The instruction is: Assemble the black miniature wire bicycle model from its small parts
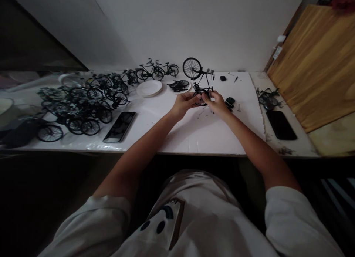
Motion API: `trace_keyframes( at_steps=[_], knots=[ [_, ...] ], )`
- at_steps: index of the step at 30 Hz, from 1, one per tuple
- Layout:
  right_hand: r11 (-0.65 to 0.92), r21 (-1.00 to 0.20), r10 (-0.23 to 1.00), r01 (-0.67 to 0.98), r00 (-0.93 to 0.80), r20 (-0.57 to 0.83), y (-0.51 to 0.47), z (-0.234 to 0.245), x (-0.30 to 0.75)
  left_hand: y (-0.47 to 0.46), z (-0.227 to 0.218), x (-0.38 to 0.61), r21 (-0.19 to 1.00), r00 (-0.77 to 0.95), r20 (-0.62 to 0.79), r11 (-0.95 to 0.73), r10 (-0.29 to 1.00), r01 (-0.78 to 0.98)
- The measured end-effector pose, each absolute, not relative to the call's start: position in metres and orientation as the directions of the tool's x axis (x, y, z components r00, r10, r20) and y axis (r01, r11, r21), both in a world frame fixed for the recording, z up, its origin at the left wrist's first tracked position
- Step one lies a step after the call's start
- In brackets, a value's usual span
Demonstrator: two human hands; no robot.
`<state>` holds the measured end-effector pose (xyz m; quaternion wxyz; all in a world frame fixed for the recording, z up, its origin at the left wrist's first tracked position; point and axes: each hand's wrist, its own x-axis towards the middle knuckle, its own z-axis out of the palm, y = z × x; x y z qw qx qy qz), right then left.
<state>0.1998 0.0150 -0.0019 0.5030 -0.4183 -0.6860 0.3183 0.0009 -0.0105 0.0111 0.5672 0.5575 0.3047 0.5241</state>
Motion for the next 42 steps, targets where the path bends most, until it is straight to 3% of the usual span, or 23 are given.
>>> trace_keyframes(
  at_steps=[5, 10, 17, 27, 34, 42],
  knots=[
    [0.478, -0.796, 0.878, 0.371, -0.156, 0.453, 0.019, -0.004, 0.207, -0.008, 0.01, 0.002, 0.97, 0.176, 0.199, -0.168, 0.964, -0.175],
    [0.581, -0.585, 0.805, 0.566, -0.293, 0.515, 0.025, -0.005, 0.221, 0.001, 0.009, -0.003, 0.973, 0.031, 0.164, -0.157, 0.986, -0.172],
    [0.604, -0.37, 0.793, 0.706, -0.486, 0.368, 0.021, -0.004, 0.229, 0.007, 0.002, -0.004, 0.973, -0.026, 0.165, -0.167, 0.986, -0.158],
    [0.478, -0.3, 0.872, 0.826, -0.403, 0.279, 0.029, -0.006, 0.237, 0.011, 0.001, -0.006, 0.978, -0.032, 0.159, -0.162, 0.987, -0.128],
    [0.339, -0.281, 0.94, 0.898, -0.313, 0.133, 0.013, 0.012, 0.232, 0.002, 0.01, -0.003, 0.973, -0.044, 0.106, -0.113, 0.993, -0.202],
    [0.332, -0.272, 0.938, 0.903, -0.284, 0.199, 0.014, 0.01, 0.233, 0.002, 0.01, -0.003, 0.969, -0.04, 0.104, -0.11, 0.994, -0.22]
  ],
)
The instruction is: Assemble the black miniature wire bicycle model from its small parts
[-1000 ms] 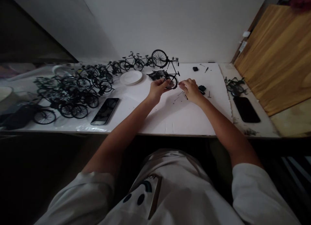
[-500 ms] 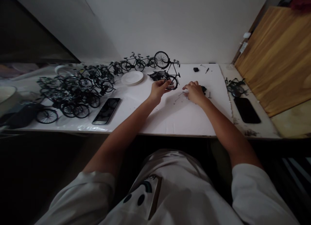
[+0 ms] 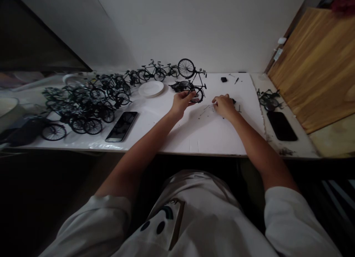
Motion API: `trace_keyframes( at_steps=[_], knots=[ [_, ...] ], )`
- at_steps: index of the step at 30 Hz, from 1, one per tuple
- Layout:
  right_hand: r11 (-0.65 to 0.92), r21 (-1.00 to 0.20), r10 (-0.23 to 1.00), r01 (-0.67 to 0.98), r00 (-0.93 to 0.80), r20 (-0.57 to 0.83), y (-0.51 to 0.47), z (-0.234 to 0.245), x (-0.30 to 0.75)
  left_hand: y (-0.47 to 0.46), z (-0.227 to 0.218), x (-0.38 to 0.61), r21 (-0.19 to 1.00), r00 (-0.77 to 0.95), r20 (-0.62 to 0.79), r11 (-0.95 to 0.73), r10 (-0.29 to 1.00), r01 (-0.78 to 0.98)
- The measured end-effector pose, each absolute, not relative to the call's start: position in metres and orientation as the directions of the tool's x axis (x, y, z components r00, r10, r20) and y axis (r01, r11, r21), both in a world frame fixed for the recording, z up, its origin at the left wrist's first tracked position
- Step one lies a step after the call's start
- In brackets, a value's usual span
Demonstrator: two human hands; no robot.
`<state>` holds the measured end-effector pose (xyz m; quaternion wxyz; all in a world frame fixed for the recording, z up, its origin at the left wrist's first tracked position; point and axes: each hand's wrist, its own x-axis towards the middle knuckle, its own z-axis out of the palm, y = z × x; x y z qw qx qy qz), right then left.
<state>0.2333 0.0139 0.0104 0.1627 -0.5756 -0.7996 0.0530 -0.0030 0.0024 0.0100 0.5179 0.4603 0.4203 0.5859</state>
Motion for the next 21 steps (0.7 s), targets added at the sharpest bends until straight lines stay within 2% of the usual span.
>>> trace_keyframes(
  at_steps=[5, 12, 16, 19, 21],
  knots=[
    [0.408, -0.252, 0.9, 0.877, -0.342, 0.27, 0.021, 0.001, 0.229, 0.003, 0.008, -0.004, 0.967, -0.026, 0.113, -0.116, 0.993, -0.225],
    [0.429, -0.279, 0.89, 0.859, -0.348, 0.296, 0.03, -0.01, 0.224, 0.002, 0.009, -0.003, 0.972, -0.011, 0.104, -0.104, 0.995, -0.211],
    [0.452, -0.252, 0.878, 0.856, -0.376, 0.295, 0.029, -0.009, 0.224, 0.004, 0.007, -0.001, 0.977, -0.021, 0.103, -0.105, 0.994, -0.187],
    [0.461, -0.283, 0.87, 0.841, -0.366, 0.329, 0.025, -0.007, 0.221, 0.01, 0.001, 0.0, 0.973, -0.061, 0.163, -0.171, 0.985, -0.156],
    [0.465, -0.354, 0.868, 0.812, -0.341, 0.36, 0.021, -0.004, 0.217, 0.015, -0.004, -0.001, 0.958, -0.091, 0.241, -0.252, 0.966, -0.135]
  ],
)
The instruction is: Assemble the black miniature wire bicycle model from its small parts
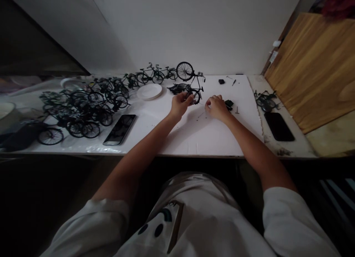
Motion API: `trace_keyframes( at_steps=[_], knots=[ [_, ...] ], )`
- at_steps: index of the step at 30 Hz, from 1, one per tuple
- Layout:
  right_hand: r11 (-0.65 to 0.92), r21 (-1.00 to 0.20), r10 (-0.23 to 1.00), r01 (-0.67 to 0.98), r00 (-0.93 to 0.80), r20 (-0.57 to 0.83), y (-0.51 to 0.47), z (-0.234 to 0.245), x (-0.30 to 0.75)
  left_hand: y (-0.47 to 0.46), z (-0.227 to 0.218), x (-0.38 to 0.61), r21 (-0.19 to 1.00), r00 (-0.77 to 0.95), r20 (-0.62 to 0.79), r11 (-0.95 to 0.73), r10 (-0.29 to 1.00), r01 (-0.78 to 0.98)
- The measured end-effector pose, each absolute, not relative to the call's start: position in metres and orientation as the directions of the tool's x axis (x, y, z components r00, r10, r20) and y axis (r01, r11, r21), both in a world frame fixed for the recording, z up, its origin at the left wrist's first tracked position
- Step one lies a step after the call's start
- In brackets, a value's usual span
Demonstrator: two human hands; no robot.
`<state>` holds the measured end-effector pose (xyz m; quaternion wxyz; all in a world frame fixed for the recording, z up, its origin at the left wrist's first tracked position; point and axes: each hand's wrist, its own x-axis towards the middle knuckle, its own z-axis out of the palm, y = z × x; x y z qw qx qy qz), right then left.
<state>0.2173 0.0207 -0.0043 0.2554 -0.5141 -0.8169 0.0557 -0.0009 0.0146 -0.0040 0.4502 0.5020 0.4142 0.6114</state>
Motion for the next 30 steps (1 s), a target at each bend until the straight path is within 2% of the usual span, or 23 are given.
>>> trace_keyframes(
  at_steps=[4, 7, 12, 22, 30],
  knots=[
    [0.461, -0.58, 0.886, 0.671, -0.313, 0.342, 0.013, 0.001, 0.21, 0.025, -0.013, -0.006, 0.915, -0.161, 0.397, -0.403, 0.904, -0.009],
    [0.441, -0.739, 0.892, 0.51, -0.341, 0.296, 0.009, 0.002, 0.207, 0.032, -0.019, -0.01, 0.881, -0.146, 0.472, -0.465, 0.869, 0.084],
    [0.352, -0.866, 0.914, 0.356, -0.328, 0.237, 0.01, -0.001, 0.205, 0.035, -0.023, -0.009, 0.856, -0.081, 0.515, -0.508, 0.853, 0.093],
    [0.207, -0.936, 0.952, 0.285, -0.279, 0.125, 0.003, 0.007, 0.199, 0.02, -0.008, -0.006, 0.882, -0.074, 0.471, -0.47, 0.879, 0.041],
    [0.171, -0.972, 0.953, 0.163, -0.278, 0.121, -0.002, 0.009, 0.195, 0.022, -0.01, -0.008, 0.876, -0.049, 0.483, -0.482, 0.874, 0.018]
  ],
)
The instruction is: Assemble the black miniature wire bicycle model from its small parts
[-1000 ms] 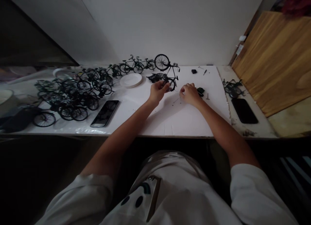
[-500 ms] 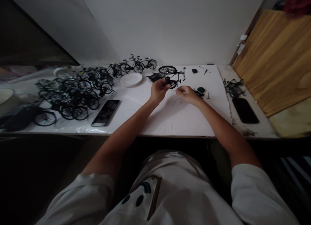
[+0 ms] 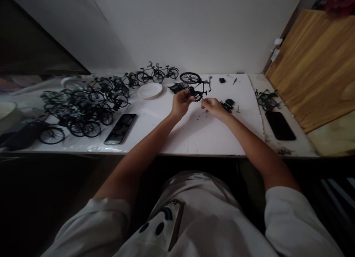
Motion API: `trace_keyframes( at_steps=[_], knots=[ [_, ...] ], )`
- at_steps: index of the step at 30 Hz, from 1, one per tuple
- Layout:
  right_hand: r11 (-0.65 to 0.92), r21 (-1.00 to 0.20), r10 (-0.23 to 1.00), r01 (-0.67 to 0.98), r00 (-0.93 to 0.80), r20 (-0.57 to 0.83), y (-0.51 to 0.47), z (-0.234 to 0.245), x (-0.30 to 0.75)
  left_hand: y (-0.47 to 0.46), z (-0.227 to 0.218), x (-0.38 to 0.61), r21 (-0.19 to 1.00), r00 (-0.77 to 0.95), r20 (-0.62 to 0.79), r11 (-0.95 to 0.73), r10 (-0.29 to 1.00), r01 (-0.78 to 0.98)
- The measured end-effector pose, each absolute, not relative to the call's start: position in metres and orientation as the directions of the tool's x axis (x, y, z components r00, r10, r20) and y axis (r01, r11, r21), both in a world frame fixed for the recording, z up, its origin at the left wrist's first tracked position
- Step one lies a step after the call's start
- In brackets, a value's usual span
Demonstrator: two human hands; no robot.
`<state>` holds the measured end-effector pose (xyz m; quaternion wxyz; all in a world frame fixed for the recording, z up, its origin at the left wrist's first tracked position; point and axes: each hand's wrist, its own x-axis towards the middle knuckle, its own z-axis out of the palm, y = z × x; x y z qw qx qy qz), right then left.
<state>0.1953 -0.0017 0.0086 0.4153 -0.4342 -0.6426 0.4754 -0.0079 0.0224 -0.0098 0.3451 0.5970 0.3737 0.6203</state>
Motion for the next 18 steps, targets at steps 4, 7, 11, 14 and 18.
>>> trace_keyframes(
  at_steps=[4, 7, 11, 14, 18],
  knots=[
    [0.099, -0.988, 0.969, 0.116, -0.239, 0.069, -0.0005, 0.0081, 0.1943, 0.0193, -0.0075, -0.0077, 0.879, -0.044, 0.477, -0.476, 0.878, 0.03],
    [0.064, -0.992, 0.978, 0.111, -0.203, 0.04, 0.0013, 0.0073, 0.1932, 0.0161, -0.0038, -0.0056, 0.898, -0.048, 0.44, -0.44, 0.897, 0.008],
    [0.038, -0.995, 0.986, 0.092, -0.166, 0.022, 0.003, 0.0068, 0.1928, 0.0148, -0.0014, -0.0037, 0.901, -0.046, 0.433, -0.433, 0.9, 0.008],
    [0.024, -0.999, 0.989, 0.042, -0.148, 0.018, 0.0014, 0.0081, 0.1924, 0.0152, -0.0026, -0.0038, 0.897, -0.041, 0.442, -0.442, 0.896, 0.006],
    [0.043, -0.999, 0.993, 0.01, -0.106, 0.041, -0.006, 0.0095, 0.1882, 0.0152, -0.006, -0.004, 0.891, -0.078, 0.454, -0.452, 0.888, 0.043]
  ],
)
